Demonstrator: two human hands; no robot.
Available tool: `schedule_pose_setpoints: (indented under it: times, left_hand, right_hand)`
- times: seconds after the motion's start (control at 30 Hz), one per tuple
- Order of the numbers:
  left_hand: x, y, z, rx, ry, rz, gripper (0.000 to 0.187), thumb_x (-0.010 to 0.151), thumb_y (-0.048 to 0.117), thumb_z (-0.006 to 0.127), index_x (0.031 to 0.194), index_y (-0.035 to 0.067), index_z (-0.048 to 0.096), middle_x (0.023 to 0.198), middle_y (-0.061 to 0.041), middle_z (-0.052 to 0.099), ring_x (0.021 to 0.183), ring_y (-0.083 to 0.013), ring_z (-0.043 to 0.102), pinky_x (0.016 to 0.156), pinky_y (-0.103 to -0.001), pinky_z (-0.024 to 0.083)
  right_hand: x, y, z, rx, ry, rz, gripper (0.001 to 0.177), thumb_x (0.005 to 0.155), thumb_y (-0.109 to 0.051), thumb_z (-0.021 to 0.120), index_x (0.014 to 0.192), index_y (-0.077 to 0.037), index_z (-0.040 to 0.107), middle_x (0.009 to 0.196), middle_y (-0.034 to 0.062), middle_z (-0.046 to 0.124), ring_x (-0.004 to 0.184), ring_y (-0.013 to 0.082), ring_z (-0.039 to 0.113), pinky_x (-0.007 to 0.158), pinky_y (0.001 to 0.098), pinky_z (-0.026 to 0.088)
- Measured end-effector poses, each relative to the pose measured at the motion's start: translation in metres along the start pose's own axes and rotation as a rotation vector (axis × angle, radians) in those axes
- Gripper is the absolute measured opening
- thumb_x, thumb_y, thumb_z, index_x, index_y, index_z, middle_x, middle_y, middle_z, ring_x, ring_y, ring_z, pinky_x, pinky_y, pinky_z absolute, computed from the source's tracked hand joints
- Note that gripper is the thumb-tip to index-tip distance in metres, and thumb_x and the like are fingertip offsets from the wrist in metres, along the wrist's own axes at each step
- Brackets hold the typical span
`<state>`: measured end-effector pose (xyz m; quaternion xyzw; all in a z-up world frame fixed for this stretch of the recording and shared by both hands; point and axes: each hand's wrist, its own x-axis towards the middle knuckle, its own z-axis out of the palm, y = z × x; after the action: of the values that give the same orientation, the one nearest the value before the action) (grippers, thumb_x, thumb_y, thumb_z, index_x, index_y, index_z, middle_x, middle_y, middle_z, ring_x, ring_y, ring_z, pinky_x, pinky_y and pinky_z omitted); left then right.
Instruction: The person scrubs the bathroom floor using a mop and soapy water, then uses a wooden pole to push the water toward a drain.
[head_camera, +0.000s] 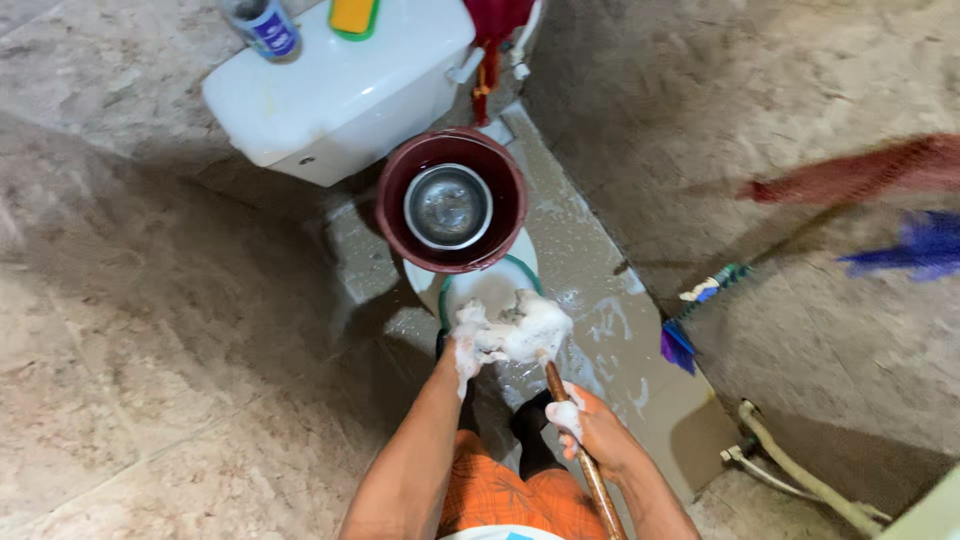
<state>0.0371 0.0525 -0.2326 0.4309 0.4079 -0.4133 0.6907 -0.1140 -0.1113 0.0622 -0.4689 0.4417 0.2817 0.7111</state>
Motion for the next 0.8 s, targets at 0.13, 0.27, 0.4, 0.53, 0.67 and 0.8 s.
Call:
schedule_pose_setpoints:
  times: [0.13,0.27,0.4,0.53,0.67,0.8]
  left_hand:
    - [-0.005,-0.007,0.012,-0.113,-0.096,0.025,0.020,0.090,0.014,0.058,0.108,0.007,0.065,0.094,-0.012,0.069,0.086,-0.0314,0.070,0.074,-0.049,0.060]
    - [-0.008,-0.014,0.025,-0.195,-0.224,-0.004,0.021,0.094,0.026,0.059,0.102,0.007,0.063,0.091,-0.013,0.067,0.082,-0.0310,0.068,0.073,-0.047,0.060]
    - [-0.011,-0.028,0.037,-0.204,-0.130,0.010,0.025,0.097,0.035,0.059,0.102,0.010,0.063,0.092,-0.010,0.068,0.083,-0.0293,0.068,0.077,-0.044,0.059]
    - [-0.017,-0.043,0.046,-0.131,-0.184,0.037,0.029,0.100,0.033,0.060,0.112,0.008,0.068,0.101,-0.010,0.073,0.093,-0.0251,0.071,0.086,-0.041,0.058]
    - [-0.021,-0.054,0.058,-0.036,-0.307,-0.055,0.038,0.096,0.042,0.061,0.115,0.010,0.067,0.108,-0.011,0.072,0.099,-0.0271,0.070,0.085,-0.039,0.055]
    - [-0.029,-0.071,0.075,0.206,-0.100,0.025,0.045,0.094,0.048,0.063,0.129,0.021,0.060,0.128,0.004,0.063,0.104,-0.0170,0.062,0.081,-0.038,0.045]
  right_hand:
    - [-0.023,0.004,-0.013,-0.059,0.007,-0.034,0.067,0.085,-0.022,0.069,0.148,-0.014,0.049,0.077,-0.0023,0.049,0.055,0.0068,0.046,0.044,0.0239,0.044]
    - [-0.047,0.020,-0.033,0.034,-0.005,-0.029,0.073,0.084,-0.022,0.070,0.152,-0.018,0.046,0.075,-0.0016,0.046,0.054,0.0064,0.044,0.043,0.0232,0.042]
    - [-0.060,0.041,-0.064,0.133,-0.013,-0.078,0.073,0.086,-0.022,0.069,0.155,-0.018,0.043,0.075,-0.0028,0.046,0.055,0.0062,0.045,0.044,0.0234,0.044]
    - [-0.076,0.064,-0.101,0.176,0.011,-0.099,0.075,0.085,-0.022,0.069,0.155,-0.017,0.040,0.076,-0.0018,0.049,0.055,0.0081,0.049,0.045,0.0265,0.049]
    - [-0.086,0.099,-0.135,0.187,0.083,-0.086,0.078,0.086,-0.024,0.071,0.157,-0.019,0.040,0.076,0.0003,0.045,0.054,0.0064,0.044,0.043,0.0241,0.042]
    - [-0.077,0.134,-0.166,0.280,0.160,-0.079,0.075,0.084,-0.022,0.072,0.153,-0.019,0.044,0.077,-0.0033,0.046,0.053,0.0066,0.043,0.042,0.0244,0.040]
